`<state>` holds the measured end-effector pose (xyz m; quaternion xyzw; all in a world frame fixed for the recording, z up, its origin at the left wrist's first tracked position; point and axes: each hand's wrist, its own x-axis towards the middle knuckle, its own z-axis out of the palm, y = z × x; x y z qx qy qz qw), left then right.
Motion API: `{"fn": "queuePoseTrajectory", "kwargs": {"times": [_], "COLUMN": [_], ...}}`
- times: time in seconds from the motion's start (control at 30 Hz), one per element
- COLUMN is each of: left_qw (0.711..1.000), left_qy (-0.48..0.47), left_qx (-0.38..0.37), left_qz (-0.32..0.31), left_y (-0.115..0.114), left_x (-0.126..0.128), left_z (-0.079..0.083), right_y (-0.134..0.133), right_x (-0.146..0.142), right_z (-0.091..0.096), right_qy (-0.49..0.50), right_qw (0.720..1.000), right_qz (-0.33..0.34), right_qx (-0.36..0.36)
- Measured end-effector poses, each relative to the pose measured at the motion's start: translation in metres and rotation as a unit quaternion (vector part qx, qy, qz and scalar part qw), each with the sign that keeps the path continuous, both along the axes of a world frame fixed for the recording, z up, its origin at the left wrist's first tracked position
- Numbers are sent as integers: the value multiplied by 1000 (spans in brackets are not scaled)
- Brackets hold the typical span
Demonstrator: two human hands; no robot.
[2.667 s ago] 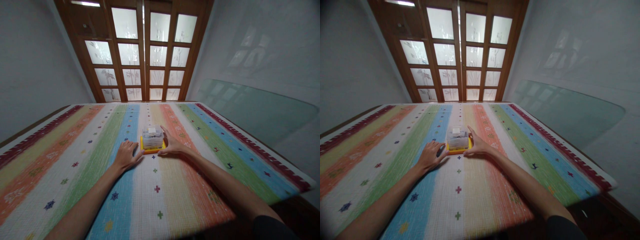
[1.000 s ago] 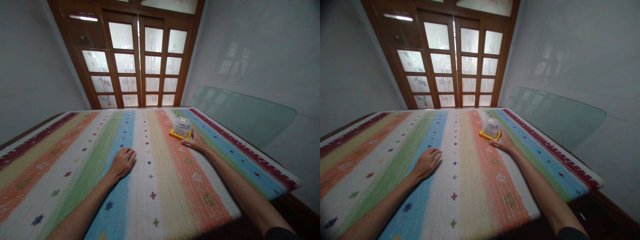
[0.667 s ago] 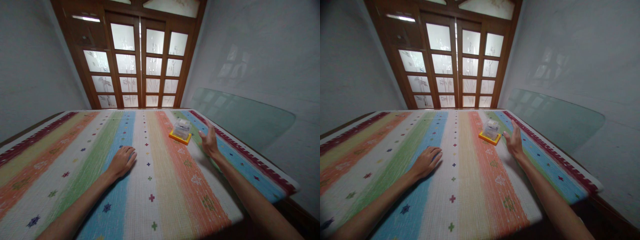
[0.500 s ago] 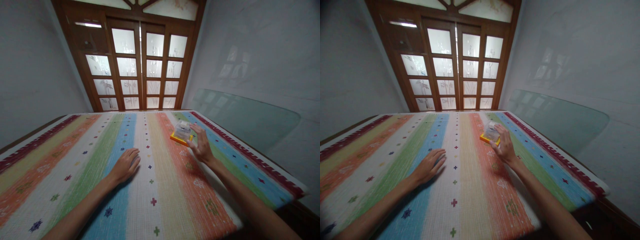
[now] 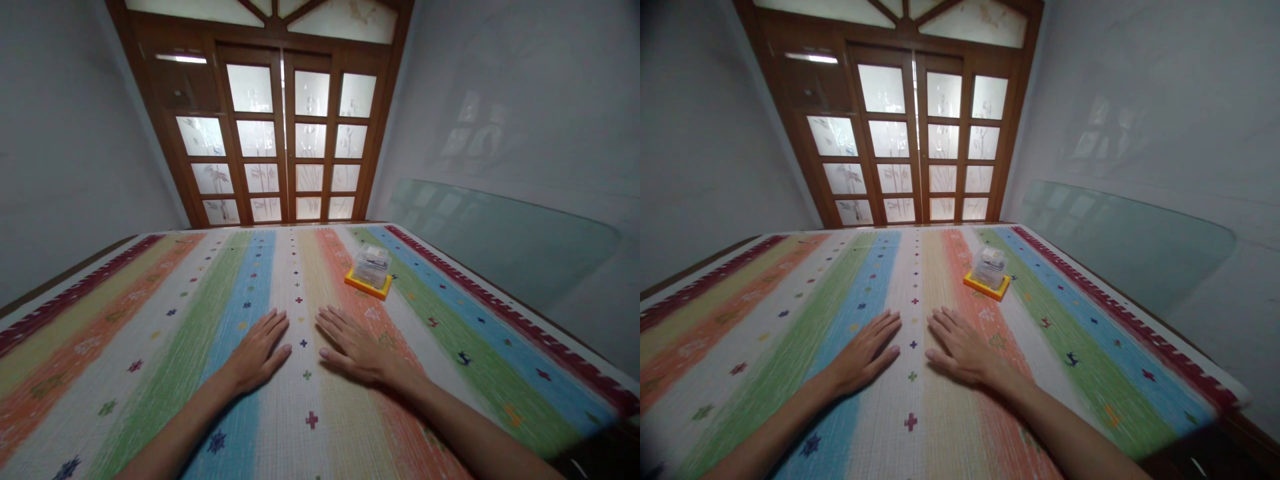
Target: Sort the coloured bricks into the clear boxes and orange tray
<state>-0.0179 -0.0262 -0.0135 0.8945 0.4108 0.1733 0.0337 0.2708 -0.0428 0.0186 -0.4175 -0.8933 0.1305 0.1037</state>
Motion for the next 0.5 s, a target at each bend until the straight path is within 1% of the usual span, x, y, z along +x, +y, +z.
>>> {"fn": "queuePoseTrajectory", "kwargs": {"times": [0.1,0.27,0.5], "left_qw": [1000,1000,999], "left_qy": [5,12,35], "left_qx": [-8,-5,-21], "left_qz": [-3,-5,-3], "left_y": [-1,-2,-3], "left_x": [1,2,5], "left_z": [-2,-7,-3], "right_y": [-1,4,9], "right_x": [1,5,3], "right_z": [-1,-9,-11], "right_qy": [13,14,10], "right_qw": [1000,1000,1000], "right_qz": [-1,-11,-13], "right_qx": [-9,-6,-6]}}
